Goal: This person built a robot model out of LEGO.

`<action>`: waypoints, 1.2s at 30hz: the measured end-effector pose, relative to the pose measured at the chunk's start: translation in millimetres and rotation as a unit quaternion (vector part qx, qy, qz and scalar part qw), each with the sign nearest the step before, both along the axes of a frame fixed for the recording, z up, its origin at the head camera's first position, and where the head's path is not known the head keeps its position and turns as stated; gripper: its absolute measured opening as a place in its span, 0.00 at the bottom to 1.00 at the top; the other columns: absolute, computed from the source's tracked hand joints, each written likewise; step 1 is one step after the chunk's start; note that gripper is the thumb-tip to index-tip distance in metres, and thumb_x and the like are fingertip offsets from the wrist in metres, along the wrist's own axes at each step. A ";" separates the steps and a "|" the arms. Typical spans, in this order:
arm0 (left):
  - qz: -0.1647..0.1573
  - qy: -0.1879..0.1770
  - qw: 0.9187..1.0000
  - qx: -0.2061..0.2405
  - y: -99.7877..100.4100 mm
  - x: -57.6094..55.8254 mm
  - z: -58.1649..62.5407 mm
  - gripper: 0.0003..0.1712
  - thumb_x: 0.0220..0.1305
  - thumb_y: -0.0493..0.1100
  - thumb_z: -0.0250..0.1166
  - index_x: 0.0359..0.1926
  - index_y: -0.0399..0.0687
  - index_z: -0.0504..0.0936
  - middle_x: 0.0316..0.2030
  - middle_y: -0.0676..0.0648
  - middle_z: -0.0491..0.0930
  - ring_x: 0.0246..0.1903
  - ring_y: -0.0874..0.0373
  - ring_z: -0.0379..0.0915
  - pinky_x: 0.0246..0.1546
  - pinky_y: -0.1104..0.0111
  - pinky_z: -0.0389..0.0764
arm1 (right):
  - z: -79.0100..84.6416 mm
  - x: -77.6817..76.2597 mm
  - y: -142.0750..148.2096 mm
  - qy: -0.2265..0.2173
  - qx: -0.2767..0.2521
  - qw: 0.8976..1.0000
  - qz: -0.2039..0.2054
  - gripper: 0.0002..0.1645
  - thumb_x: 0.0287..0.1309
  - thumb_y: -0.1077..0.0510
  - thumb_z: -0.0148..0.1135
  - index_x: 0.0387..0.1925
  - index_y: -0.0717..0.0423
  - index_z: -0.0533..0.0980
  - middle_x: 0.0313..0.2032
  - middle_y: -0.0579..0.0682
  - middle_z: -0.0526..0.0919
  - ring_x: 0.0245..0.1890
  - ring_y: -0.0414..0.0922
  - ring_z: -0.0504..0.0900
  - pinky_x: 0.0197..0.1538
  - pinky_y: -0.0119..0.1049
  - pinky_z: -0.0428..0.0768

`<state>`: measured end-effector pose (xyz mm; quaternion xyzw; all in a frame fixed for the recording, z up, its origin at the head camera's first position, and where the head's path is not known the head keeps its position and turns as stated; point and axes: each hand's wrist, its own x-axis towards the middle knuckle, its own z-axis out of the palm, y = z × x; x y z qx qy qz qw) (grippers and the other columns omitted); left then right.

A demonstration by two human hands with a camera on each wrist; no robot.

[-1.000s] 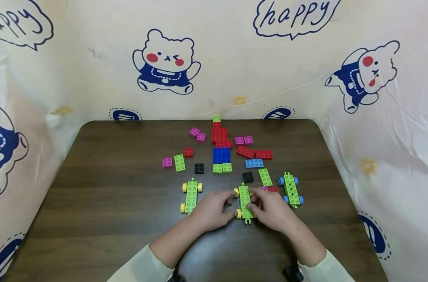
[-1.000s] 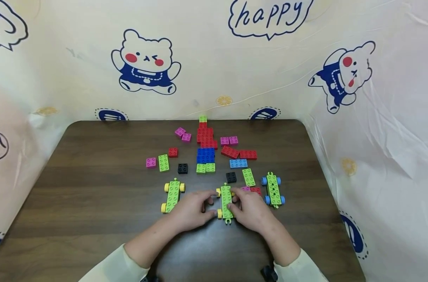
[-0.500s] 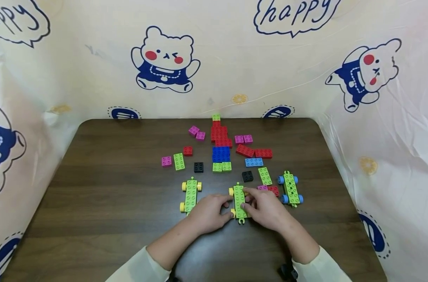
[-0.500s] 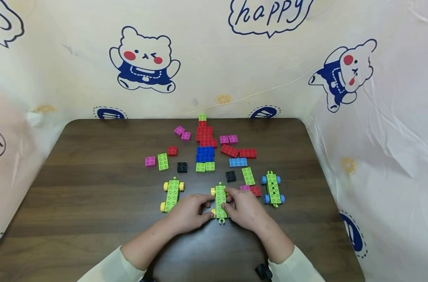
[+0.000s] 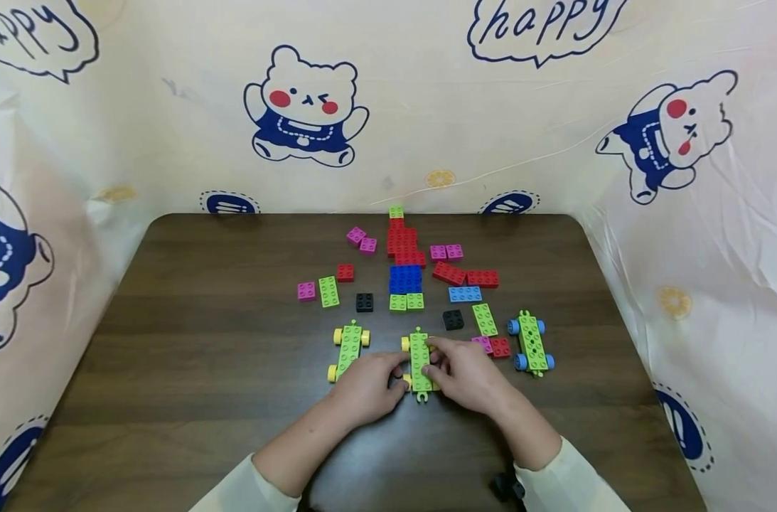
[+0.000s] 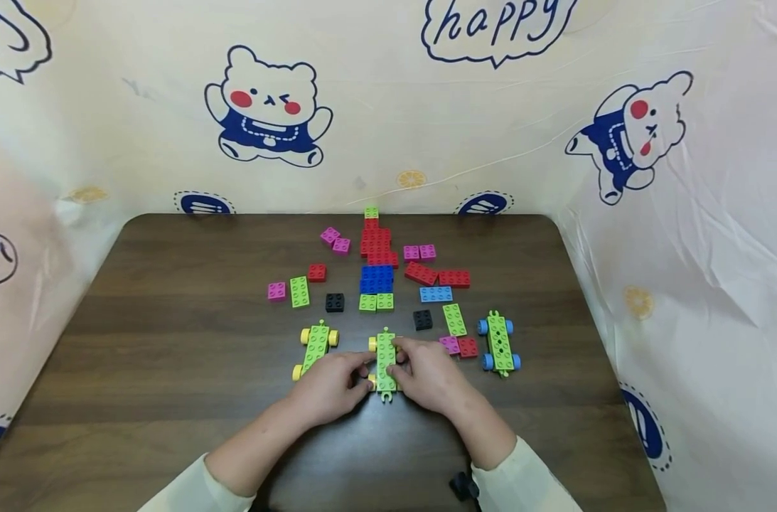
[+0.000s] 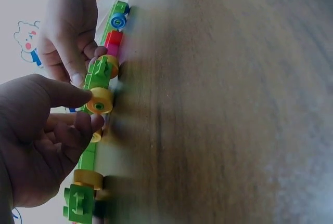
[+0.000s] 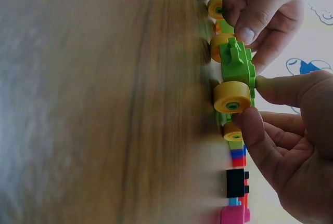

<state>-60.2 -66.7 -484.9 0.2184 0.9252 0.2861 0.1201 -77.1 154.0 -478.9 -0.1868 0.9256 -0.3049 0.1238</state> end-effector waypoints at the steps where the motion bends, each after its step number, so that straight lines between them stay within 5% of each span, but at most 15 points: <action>1: 0.002 -0.001 1.000 0.001 -1.1 0.6 0.4 0.26 0.68 0.46 0.70 0.65 0.45 0.81 0.42 0.52 0.86 0.42 0.60 0.82 0.47 0.59 0.84 | -0.2 -0.5 -1.3 0.000 -0.001 1.000 0.003 0.28 0.67 0.51 0.70 0.64 0.56 0.78 0.37 0.37 0.84 0.31 0.31 0.78 0.36 0.32 0.80; 4: 0.006 -0.002 1.000 0.002 -3.3 1.6 0.7 0.26 0.68 0.46 0.70 0.65 0.44 0.80 0.45 0.50 0.87 0.48 0.56 0.83 0.51 0.57 0.83 | -0.3 -1.6 -4.1 -0.004 -0.004 1.000 0.006 0.27 0.67 0.51 0.70 0.64 0.55 0.78 0.37 0.37 0.84 0.31 0.31 0.77 0.35 0.31 0.79; 16: 0.014 0.001 1.000 0.008 -5.2 3.5 -1.6 0.27 0.68 0.45 0.70 0.66 0.44 0.80 0.42 0.53 0.87 0.45 0.58 0.83 0.50 0.57 0.83 | 0.9 -0.3 10.6 -0.009 -0.011 1.000 -0.007 0.26 0.68 0.50 0.69 0.64 0.53 0.79 0.39 0.36 0.84 0.29 0.33 0.77 0.34 0.32 0.78; 36: 0.013 0.002 1.000 0.008 -7.2 5.3 -2.6 0.27 0.69 0.47 0.70 0.66 0.45 0.80 0.44 0.52 0.87 0.44 0.59 0.83 0.49 0.58 0.84 | 4.2 -1.0 58.3 0.047 0.014 0.999 -0.025 0.28 0.64 0.52 0.74 0.63 0.54 0.79 0.42 0.43 0.84 0.33 0.38 0.76 0.37 0.34 0.79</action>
